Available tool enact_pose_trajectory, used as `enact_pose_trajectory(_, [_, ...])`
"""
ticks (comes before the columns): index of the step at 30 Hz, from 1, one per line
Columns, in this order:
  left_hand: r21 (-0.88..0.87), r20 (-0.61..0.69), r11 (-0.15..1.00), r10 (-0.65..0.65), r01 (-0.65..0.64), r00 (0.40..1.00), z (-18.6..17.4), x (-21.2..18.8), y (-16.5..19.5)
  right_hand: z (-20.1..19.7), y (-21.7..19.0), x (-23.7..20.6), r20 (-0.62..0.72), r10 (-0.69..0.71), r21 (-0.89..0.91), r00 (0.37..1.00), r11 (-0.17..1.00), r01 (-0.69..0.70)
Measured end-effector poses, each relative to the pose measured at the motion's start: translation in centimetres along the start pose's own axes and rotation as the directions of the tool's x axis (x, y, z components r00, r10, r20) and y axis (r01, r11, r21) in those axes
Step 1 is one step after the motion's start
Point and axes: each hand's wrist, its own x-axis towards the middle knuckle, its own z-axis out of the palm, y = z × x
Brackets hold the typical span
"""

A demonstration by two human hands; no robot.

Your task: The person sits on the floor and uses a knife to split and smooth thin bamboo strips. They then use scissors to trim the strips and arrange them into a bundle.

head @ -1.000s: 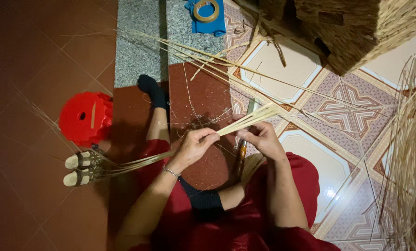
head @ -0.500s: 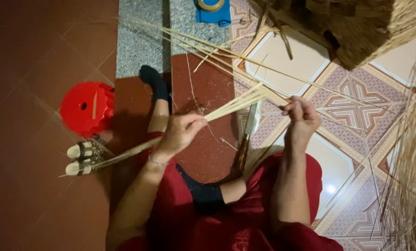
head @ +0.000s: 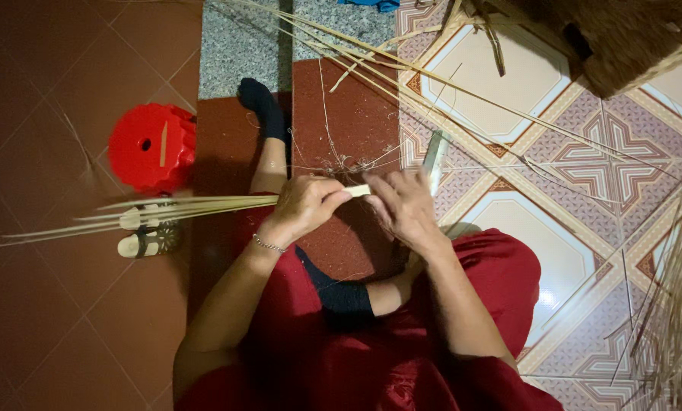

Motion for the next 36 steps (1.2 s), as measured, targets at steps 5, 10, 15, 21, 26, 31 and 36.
enact_pose_trajectory(5, [-0.013,0.293,0.956,-0.277,0.293,0.915,-1.3,-1.6,-1.6,0.7,1.8,-2.0,0.192,0.170,0.273,0.967,0.937,-0.219])
enact_pose_trajectory(10, [-0.063,0.387,0.952,-0.253,0.299,0.887,-4.9,-4.6,-6.0,-0.5,5.9,-3.5,0.138,0.157,0.299,0.978,0.935,-0.192])
enact_pose_trajectory(15, [-0.172,0.459,0.868,-0.348,0.466,0.817,-5.9,-6.4,-7.7,-1.7,7.3,-3.7,0.180,0.291,0.271,0.940,0.904,-0.332])
enact_pose_trajectory(21, [-0.007,0.313,0.866,-0.473,0.500,0.823,-5.3,-5.3,-5.3,-1.0,6.8,-4.0,-0.194,0.217,-0.159,0.957,0.956,-0.249])
enact_pose_trajectory(26, [0.078,0.046,0.968,-0.243,0.239,0.969,-3.6,-3.2,-4.8,2.7,7.2,-9.4,0.241,0.615,-0.107,0.750,0.785,-0.610])
enact_pose_trajectory(31, [0.097,0.139,0.941,-0.336,0.325,0.932,1.9,-0.6,-4.6,8.6,7.6,-11.1,0.490,0.697,-0.406,0.524,0.714,-0.570])
enact_pose_trajectory(36, [0.243,0.071,0.916,-0.344,0.319,0.936,4.4,1.7,-6.5,8.9,8.1,-9.8,0.414,0.785,-0.401,0.461,0.612,-0.682])
